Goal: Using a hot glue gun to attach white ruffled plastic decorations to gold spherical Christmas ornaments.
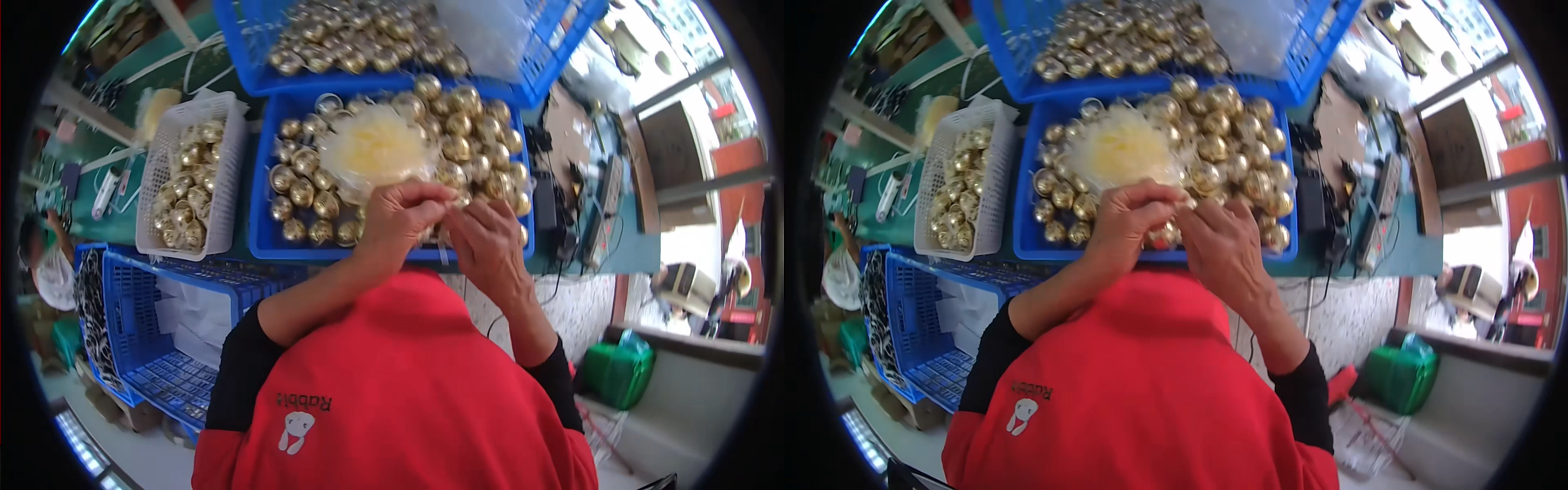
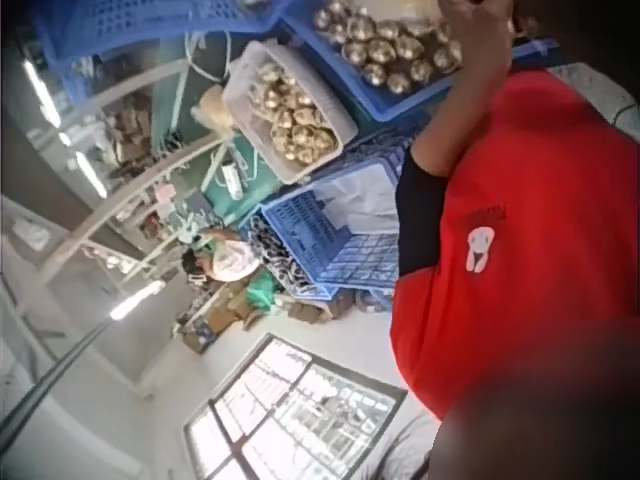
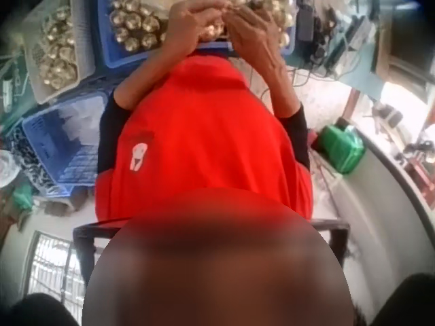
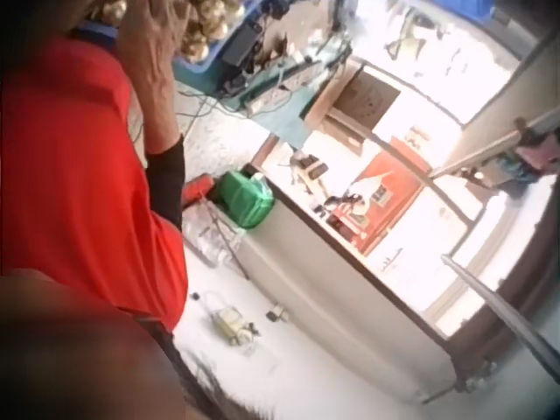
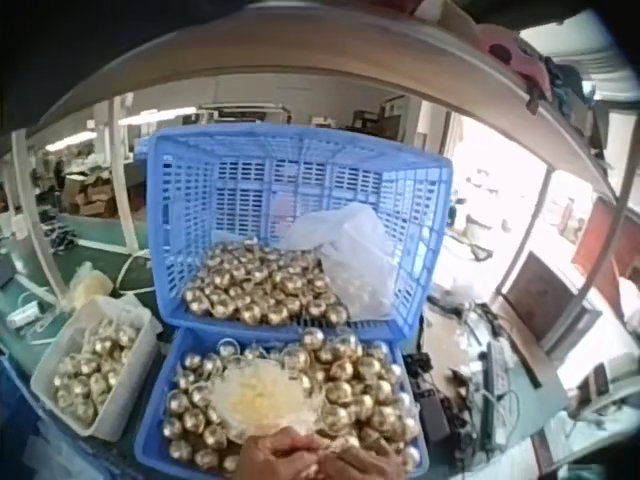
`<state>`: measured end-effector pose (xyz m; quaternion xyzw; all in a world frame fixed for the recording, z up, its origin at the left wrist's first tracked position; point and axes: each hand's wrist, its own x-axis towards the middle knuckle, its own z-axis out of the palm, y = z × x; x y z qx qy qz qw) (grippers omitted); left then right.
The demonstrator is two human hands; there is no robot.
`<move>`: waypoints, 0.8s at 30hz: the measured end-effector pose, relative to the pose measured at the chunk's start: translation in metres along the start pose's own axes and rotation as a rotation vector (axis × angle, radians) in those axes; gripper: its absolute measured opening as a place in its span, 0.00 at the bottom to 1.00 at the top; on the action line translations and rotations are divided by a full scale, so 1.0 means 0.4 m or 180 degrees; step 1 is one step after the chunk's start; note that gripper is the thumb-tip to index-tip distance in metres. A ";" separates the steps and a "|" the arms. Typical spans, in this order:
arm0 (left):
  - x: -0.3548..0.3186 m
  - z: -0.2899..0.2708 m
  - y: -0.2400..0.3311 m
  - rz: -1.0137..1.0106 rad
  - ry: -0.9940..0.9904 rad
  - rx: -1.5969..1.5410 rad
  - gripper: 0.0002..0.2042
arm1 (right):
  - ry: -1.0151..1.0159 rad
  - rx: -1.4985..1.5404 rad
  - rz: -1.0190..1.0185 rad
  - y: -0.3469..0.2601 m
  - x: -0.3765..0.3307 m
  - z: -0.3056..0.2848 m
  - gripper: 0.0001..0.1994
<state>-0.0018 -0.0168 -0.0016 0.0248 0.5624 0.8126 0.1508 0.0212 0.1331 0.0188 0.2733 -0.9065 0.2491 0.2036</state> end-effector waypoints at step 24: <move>0.051 0.028 -0.007 0.2048 -0.0544 0.3338 0.06 | -0.0553 0.2212 0.2199 0.080 0.003 -0.044 0.05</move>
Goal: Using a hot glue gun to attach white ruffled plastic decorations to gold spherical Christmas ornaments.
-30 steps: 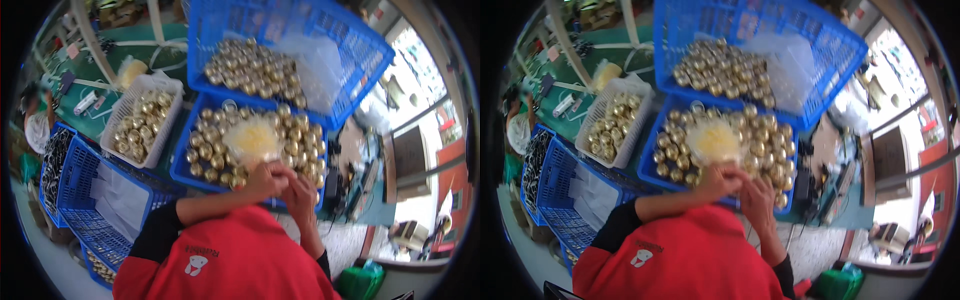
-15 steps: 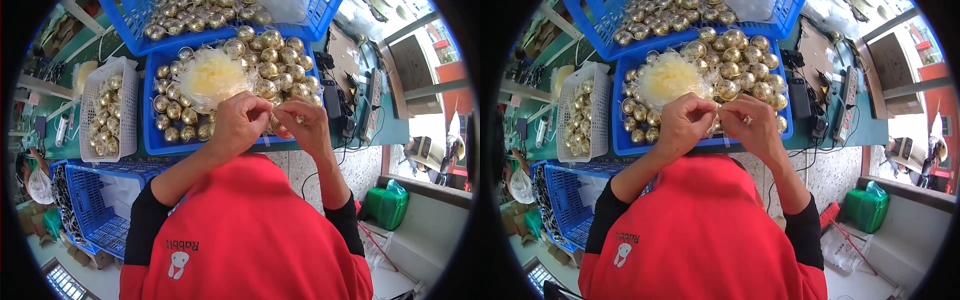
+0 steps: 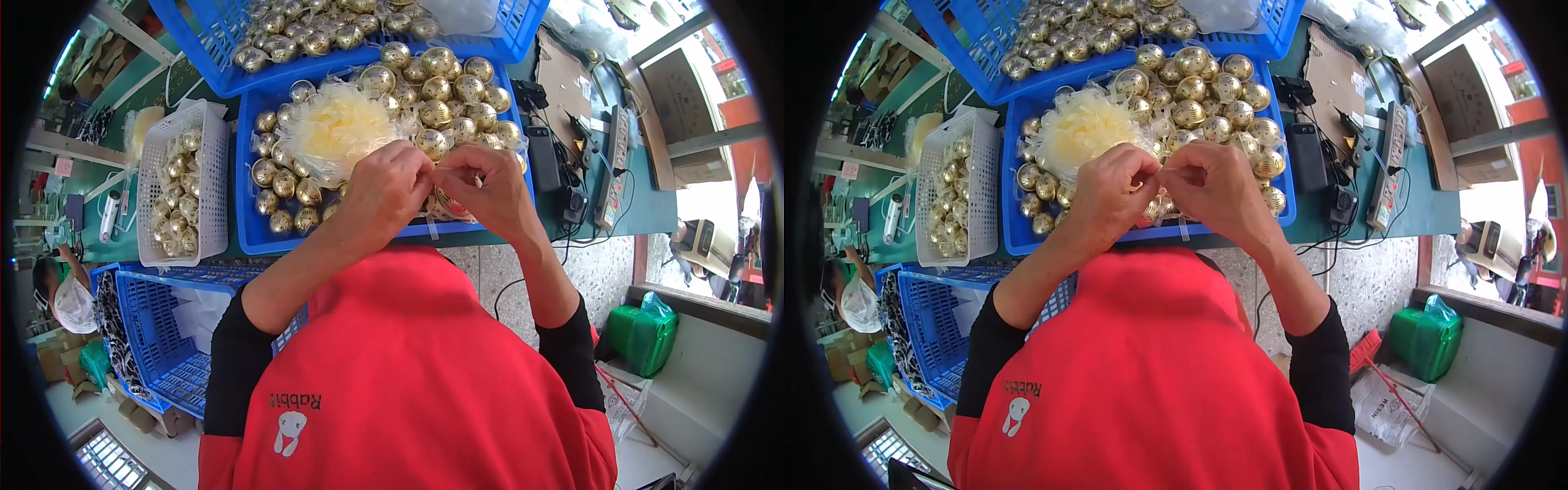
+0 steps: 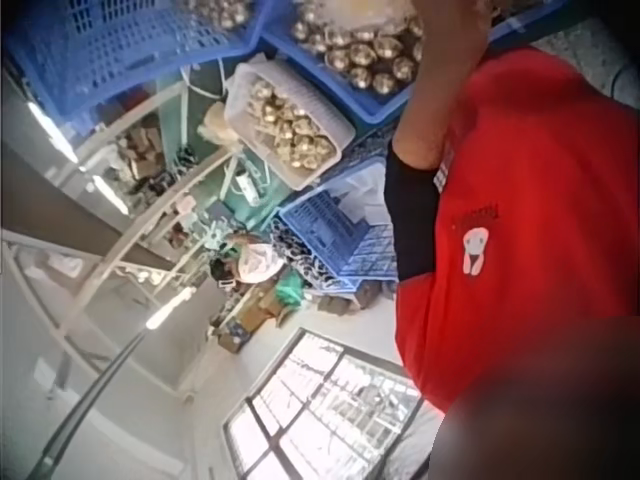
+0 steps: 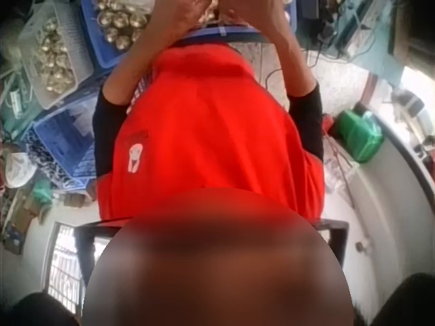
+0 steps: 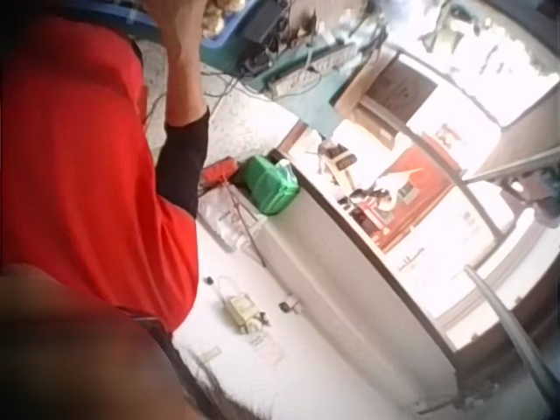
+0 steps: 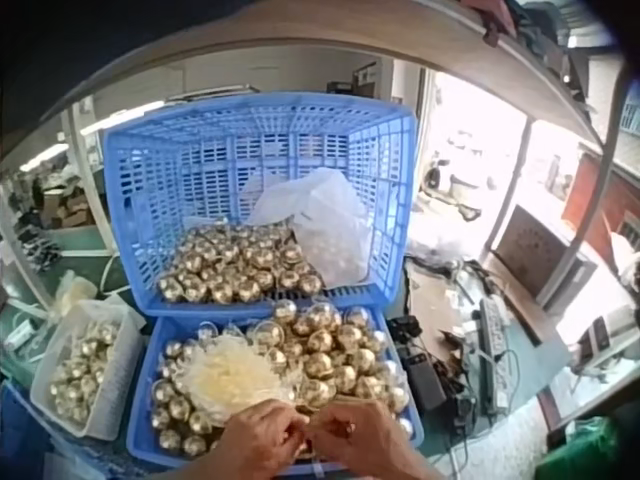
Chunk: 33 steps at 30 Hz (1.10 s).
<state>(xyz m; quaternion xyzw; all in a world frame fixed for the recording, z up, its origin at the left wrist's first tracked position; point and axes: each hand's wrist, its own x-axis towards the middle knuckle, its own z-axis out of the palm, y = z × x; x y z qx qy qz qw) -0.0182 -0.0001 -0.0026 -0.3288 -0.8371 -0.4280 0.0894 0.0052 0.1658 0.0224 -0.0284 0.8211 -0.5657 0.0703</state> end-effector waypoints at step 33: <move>0.002 0.003 -0.044 -0.2080 -0.1343 -0.2887 0.09 | -0.0704 -0.0641 -0.1216 0.065 0.037 -0.051 0.04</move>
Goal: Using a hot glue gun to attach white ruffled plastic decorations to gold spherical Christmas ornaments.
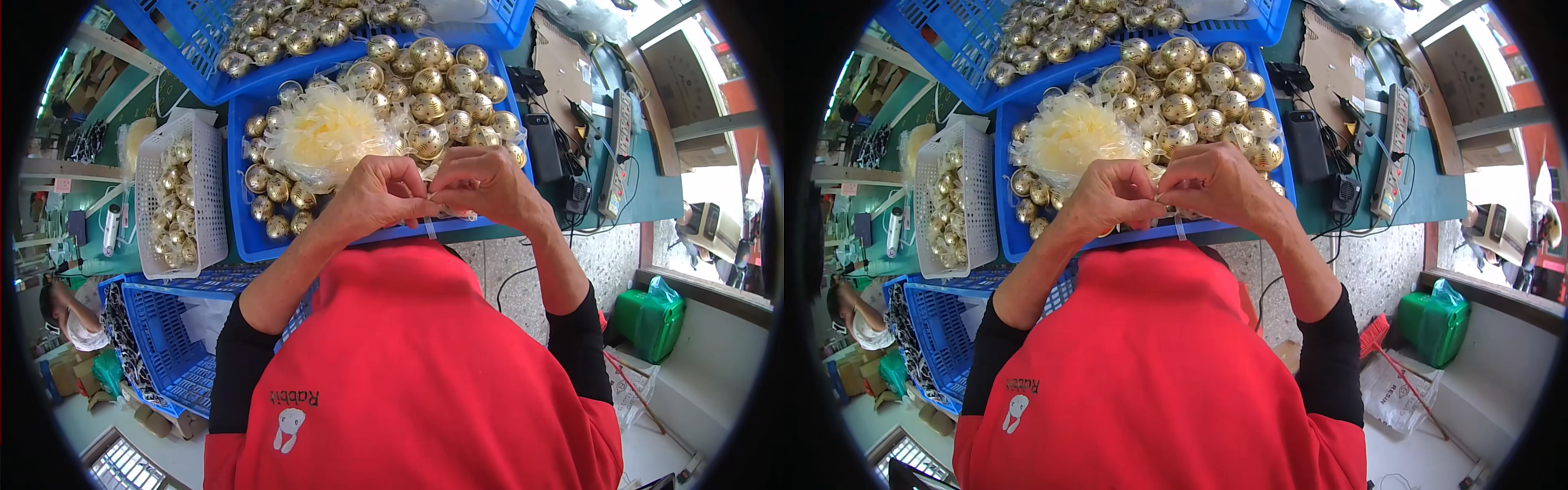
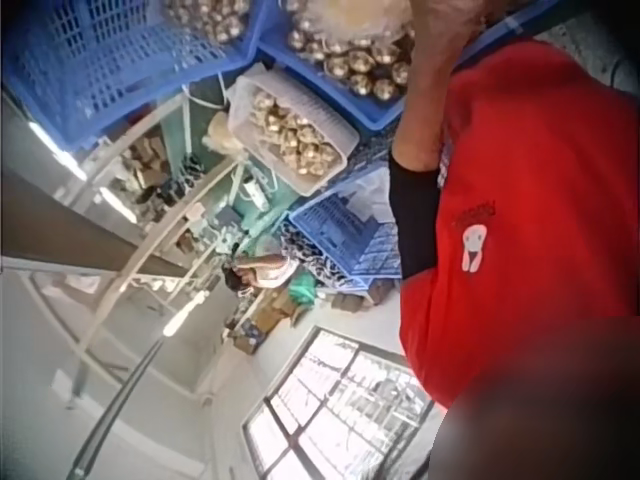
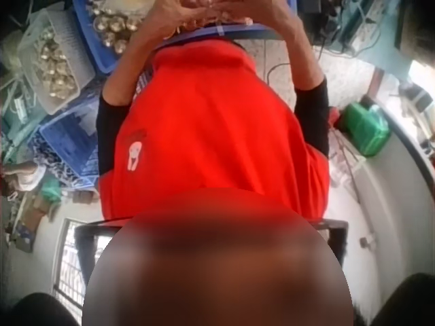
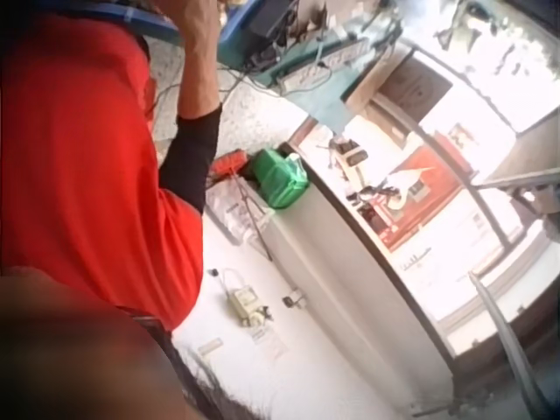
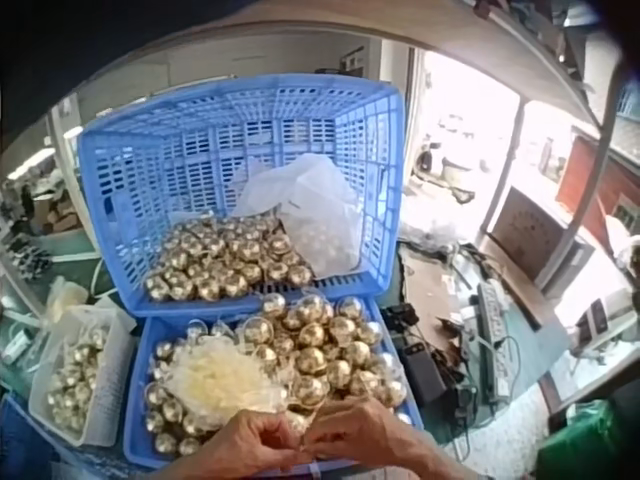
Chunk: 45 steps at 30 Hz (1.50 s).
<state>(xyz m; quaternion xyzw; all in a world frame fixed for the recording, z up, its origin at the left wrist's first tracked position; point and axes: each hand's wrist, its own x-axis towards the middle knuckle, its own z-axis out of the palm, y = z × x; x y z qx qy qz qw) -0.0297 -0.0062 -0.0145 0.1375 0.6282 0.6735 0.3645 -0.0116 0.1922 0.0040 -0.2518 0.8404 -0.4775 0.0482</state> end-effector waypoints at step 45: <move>0.145 0.098 -0.003 0.0139 0.0969 -0.1552 0.05 | 0.1278 0.2609 0.0871 0.189 -0.115 -0.028 0.05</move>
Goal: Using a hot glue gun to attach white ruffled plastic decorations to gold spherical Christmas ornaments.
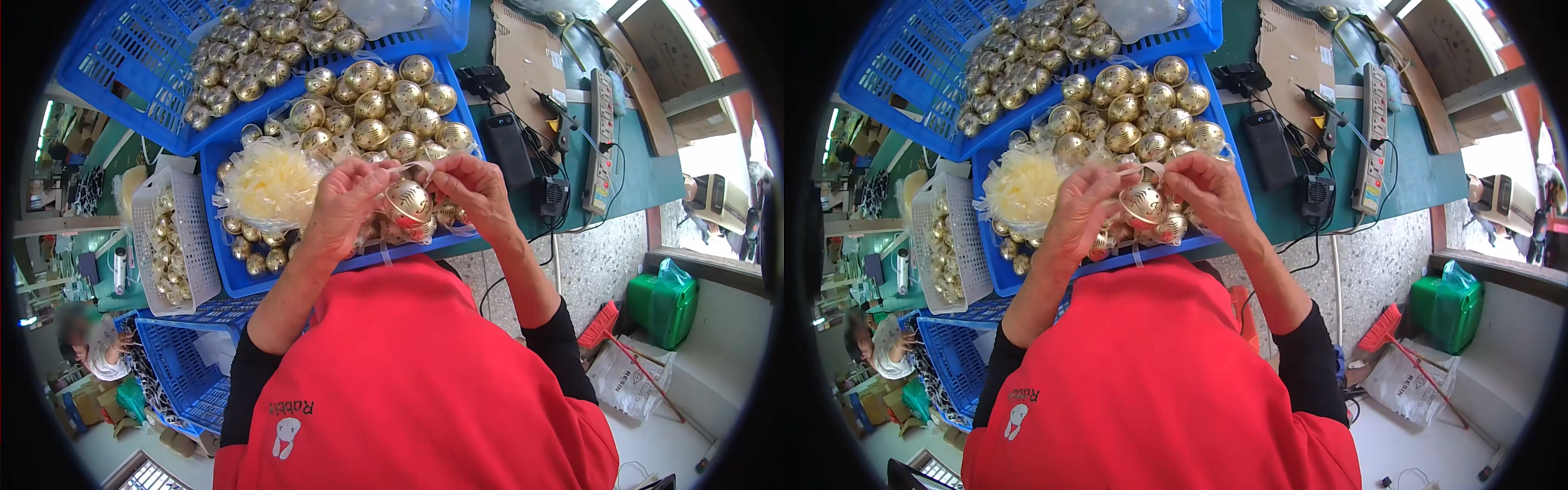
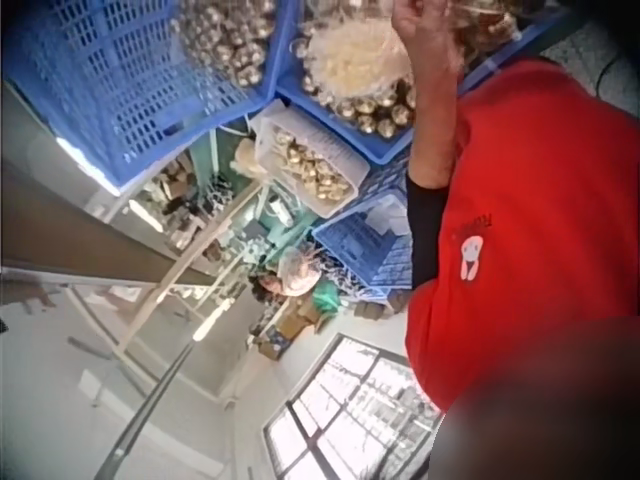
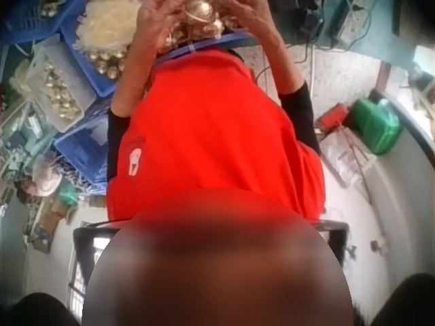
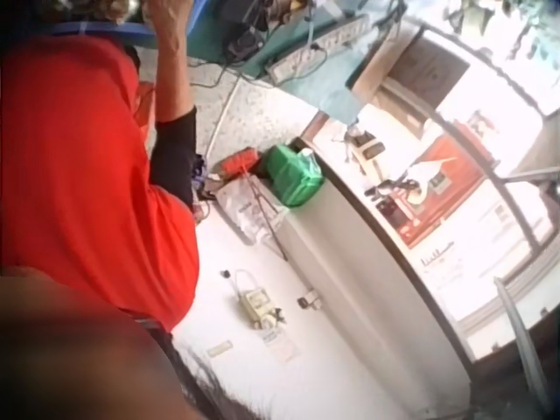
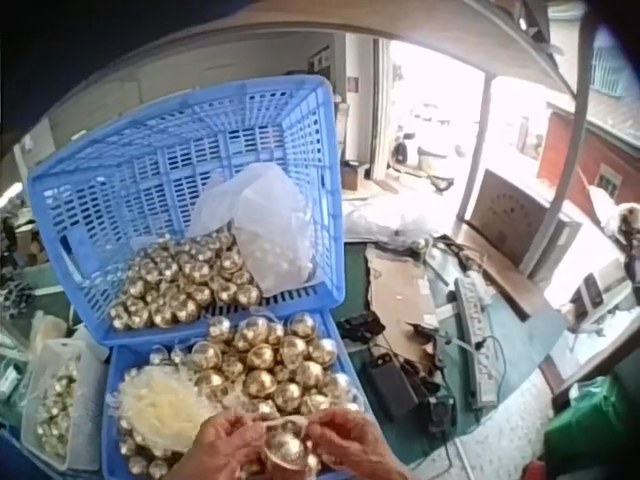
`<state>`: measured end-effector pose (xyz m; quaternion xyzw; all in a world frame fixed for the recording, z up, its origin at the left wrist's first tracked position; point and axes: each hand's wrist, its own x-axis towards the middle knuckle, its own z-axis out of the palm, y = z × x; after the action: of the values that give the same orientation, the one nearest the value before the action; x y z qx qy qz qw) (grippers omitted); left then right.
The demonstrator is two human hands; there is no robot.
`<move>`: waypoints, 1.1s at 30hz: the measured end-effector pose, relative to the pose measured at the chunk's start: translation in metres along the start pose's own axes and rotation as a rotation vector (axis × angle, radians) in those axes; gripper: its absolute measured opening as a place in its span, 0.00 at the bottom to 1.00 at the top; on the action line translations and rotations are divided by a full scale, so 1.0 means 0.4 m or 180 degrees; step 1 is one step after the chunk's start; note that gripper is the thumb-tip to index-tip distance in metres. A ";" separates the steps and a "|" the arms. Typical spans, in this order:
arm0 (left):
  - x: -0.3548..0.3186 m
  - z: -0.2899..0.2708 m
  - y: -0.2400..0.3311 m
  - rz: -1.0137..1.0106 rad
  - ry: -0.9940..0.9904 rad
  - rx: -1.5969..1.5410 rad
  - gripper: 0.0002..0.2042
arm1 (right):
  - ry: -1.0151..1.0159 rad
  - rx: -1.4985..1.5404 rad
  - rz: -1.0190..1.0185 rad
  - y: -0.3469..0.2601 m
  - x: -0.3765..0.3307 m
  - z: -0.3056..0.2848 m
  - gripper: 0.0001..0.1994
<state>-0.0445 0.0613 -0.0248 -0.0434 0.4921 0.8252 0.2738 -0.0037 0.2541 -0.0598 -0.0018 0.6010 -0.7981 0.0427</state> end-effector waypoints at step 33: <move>0.020 0.123 -0.083 -0.0305 -0.0089 -0.0425 0.09 | -0.0184 0.1644 0.0353 -0.043 0.070 -0.091 0.05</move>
<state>-0.0252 0.1181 -0.0286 -0.0736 0.4295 0.8427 0.3163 -0.0346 0.2917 -0.0550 0.0194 0.3752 -0.9211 0.1026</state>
